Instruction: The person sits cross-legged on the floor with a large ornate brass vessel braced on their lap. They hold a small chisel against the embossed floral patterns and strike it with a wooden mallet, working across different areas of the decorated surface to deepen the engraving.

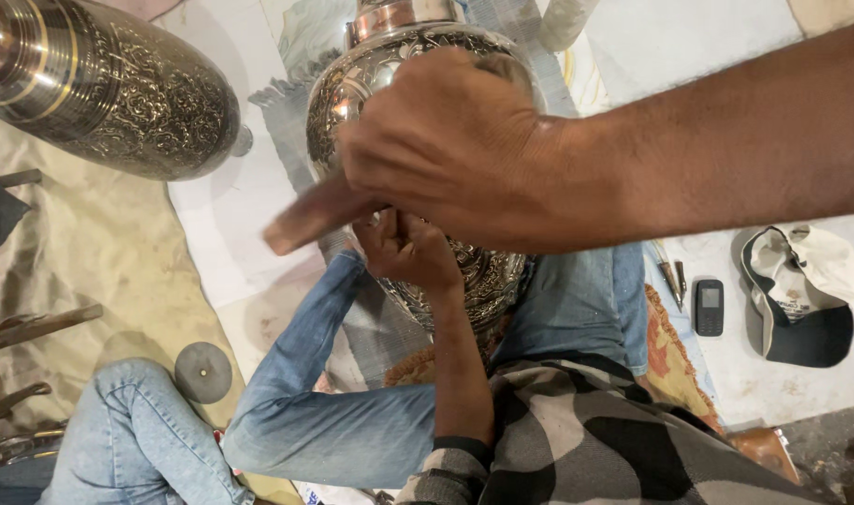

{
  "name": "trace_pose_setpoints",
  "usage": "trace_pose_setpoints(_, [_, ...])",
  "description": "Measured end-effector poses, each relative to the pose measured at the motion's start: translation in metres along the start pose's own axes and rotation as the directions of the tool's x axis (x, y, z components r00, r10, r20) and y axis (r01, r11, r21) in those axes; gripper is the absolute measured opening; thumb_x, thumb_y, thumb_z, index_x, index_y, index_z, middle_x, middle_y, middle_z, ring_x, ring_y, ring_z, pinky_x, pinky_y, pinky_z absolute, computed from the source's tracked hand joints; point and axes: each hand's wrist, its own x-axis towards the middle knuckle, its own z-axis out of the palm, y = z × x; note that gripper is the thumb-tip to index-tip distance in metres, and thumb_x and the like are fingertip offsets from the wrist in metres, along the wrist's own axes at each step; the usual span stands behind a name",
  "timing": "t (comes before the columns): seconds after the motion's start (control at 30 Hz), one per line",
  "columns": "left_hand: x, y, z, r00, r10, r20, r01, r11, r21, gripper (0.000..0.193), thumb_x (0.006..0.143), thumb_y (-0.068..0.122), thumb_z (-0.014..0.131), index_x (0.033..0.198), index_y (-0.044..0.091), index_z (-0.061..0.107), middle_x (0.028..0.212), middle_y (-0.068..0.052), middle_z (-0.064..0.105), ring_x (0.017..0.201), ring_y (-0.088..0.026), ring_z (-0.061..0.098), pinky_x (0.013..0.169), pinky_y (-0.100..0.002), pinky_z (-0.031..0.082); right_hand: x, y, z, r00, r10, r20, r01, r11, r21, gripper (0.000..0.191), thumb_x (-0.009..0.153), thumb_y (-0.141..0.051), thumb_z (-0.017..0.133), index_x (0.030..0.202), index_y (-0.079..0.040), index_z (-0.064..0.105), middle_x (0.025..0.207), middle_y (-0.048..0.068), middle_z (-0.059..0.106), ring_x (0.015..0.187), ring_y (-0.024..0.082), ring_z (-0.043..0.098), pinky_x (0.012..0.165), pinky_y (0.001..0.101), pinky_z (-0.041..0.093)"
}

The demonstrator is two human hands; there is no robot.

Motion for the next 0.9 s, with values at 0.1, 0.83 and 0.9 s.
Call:
trace_pose_setpoints(0.1, [0.001, -0.002, -0.001, 0.986, 0.164, 0.019, -0.156, 0.962, -0.225, 0.029, 0.095, 0.002, 0.067, 0.12, -0.011, 0.057, 0.111, -0.013, 0.073, 0.093, -0.01, 0.074, 0.081, -0.023, 0.061, 0.001, 0.002, 0.005, 0.996, 0.067, -0.062, -0.047, 0.957, 0.287, 0.03, 0.084, -0.03, 0.068, 0.098, -0.005, 0.058, 0.059, 0.0, 0.047, 0.042, 0.01, 0.04, 0.033, 0.0285, 0.039])
trace_pose_setpoints(0.83, [0.002, -0.007, 0.003, 0.996, 0.084, 0.023, -0.074, 0.955, -0.286, 0.029, 0.095, -0.005, 0.059, 0.123, -0.014, 0.056, 0.096, -0.017, 0.073, 0.082, -0.015, 0.073, 0.072, -0.023, 0.063, -0.005, 0.017, 0.01, 0.999, 0.022, 0.05, -0.032, 0.978, 0.207, 0.016, 0.095, -0.019, 0.062, 0.09, -0.004, 0.065, 0.058, 0.002, 0.059, 0.047, 0.012, 0.056, 0.043, 0.0331, 0.048])
trace_pose_setpoints(0.9, [0.003, -0.005, 0.004, 0.988, 0.152, -0.009, -0.151, 0.972, -0.181, 0.031, 0.094, -0.007, 0.067, 0.122, -0.014, 0.056, 0.101, -0.02, 0.071, 0.088, -0.017, 0.073, 0.076, -0.025, 0.065, -0.005, 0.02, 0.014, 0.984, 0.086, -0.158, -0.024, 0.932, 0.361, 0.024, 0.08, -0.029, 0.069, 0.093, -0.009, 0.067, 0.058, 0.001, 0.054, 0.046, 0.016, 0.051, 0.042, 0.0356, 0.045])
